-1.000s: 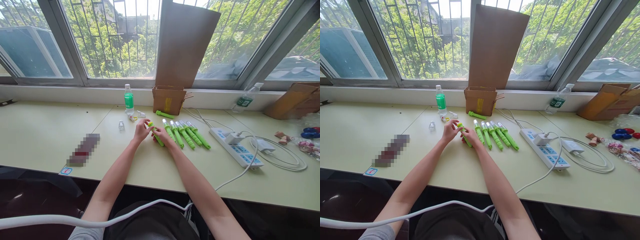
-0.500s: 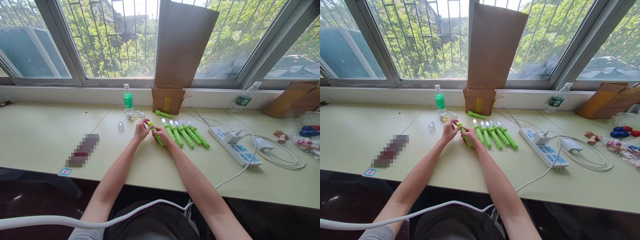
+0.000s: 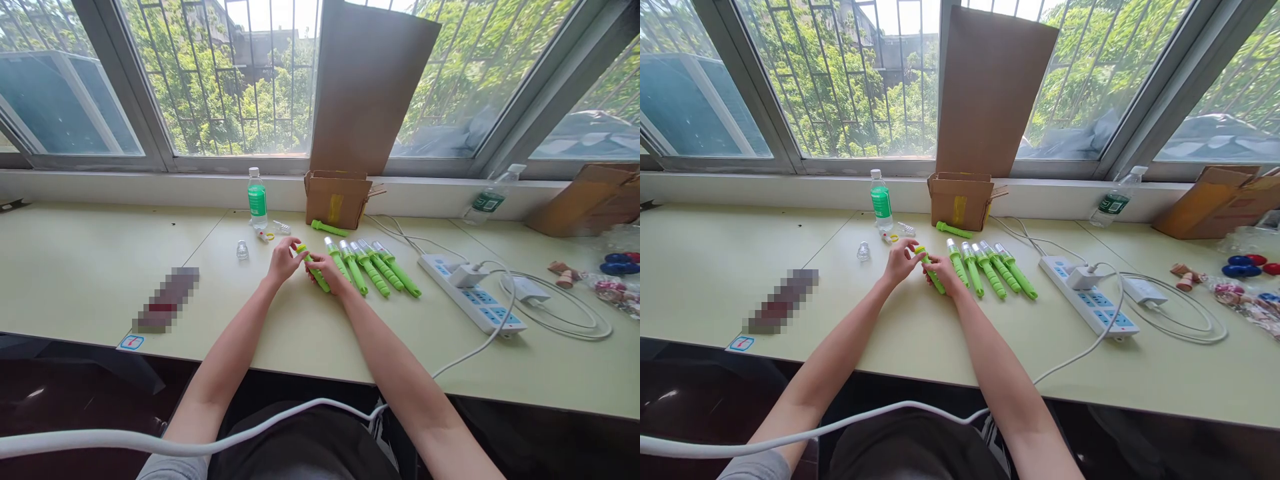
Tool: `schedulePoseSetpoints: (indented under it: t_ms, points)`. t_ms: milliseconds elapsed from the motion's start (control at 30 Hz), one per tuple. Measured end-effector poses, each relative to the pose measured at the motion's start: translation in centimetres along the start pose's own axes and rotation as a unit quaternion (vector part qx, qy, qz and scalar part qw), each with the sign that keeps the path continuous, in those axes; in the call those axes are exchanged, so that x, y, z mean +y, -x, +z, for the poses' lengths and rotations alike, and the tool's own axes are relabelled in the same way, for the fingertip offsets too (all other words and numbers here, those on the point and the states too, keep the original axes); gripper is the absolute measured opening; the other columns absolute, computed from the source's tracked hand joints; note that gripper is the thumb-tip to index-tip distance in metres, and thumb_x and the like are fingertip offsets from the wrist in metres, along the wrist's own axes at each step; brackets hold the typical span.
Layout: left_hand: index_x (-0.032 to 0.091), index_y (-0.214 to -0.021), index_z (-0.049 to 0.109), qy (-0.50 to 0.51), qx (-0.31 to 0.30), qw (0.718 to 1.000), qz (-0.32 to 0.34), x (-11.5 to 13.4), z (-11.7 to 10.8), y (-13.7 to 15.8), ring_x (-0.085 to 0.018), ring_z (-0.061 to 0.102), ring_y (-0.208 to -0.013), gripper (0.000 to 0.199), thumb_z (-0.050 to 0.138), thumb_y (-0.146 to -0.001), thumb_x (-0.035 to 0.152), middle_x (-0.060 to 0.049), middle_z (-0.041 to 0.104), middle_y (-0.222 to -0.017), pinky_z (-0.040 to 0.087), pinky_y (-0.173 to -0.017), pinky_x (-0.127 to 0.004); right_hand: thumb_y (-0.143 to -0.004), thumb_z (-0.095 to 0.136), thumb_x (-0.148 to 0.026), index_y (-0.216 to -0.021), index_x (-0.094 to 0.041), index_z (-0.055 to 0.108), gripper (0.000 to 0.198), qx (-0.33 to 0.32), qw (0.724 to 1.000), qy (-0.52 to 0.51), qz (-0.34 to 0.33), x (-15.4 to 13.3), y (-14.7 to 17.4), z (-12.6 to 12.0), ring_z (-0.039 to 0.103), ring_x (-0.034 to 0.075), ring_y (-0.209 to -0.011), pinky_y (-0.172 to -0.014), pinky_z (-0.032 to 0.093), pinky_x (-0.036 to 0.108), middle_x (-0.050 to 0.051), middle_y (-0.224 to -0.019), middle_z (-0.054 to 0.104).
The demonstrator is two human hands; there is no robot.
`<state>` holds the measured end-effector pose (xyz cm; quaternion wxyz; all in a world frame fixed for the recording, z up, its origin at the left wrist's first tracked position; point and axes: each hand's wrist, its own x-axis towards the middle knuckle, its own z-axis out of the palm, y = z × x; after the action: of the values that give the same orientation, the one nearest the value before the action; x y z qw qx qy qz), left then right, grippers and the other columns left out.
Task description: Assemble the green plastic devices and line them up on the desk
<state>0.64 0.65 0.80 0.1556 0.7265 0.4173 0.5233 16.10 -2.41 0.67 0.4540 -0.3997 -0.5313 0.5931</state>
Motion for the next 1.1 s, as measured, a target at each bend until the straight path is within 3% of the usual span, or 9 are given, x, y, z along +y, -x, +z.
schedulePoseSetpoints:
  t_ms: [400, 867, 1100]
  points:
    - [0.021, -0.098, 0.056, 0.017, -0.011, 1.000, 0.014, 0.79, -0.18, 0.29, -0.003, 0.044, -0.047, 0.029, 0.068, -0.074, 0.033, -0.002, 0.057, -0.094, 0.043, -0.052, -0.023, -0.064, 0.068, -0.034, -0.083, -0.017, 0.062, 0.027, -0.014, 0.999, -0.040, 0.017, -0.56, 0.25, -0.30, 0.049, 0.010, -0.046, -0.041, 0.037, 0.023, 0.001, -0.063, 0.058]
    - [0.020, -0.097, 0.057, 0.023, -0.020, 0.999, 0.010, 0.53, -0.18, 0.03, -0.004, 0.043, -0.048, 0.032, 0.070, -0.071, 0.035, 0.000, 0.057, -0.084, 0.042, -0.051, -0.022, -0.064, 0.066, -0.031, -0.082, -0.016, 0.063, 0.023, -0.027, 0.999, -0.039, 0.022, -0.18, -0.02, -0.61, 0.049, 0.011, -0.047, -0.042, 0.037, 0.024, 0.002, -0.063, 0.058]
    - [0.020, -0.101, 0.055, 0.024, -0.010, 1.000, 0.010, 0.53, -0.19, 0.18, -0.004, 0.045, -0.047, 0.036, 0.068, -0.073, 0.039, -0.001, 0.059, -0.090, 0.043, -0.052, -0.023, -0.064, 0.069, -0.034, -0.088, -0.016, 0.063, 0.030, -0.037, 0.997, -0.062, 0.026, -0.29, 0.01, -0.75, 0.050, 0.011, -0.047, -0.041, 0.035, 0.023, 0.002, -0.064, 0.058]
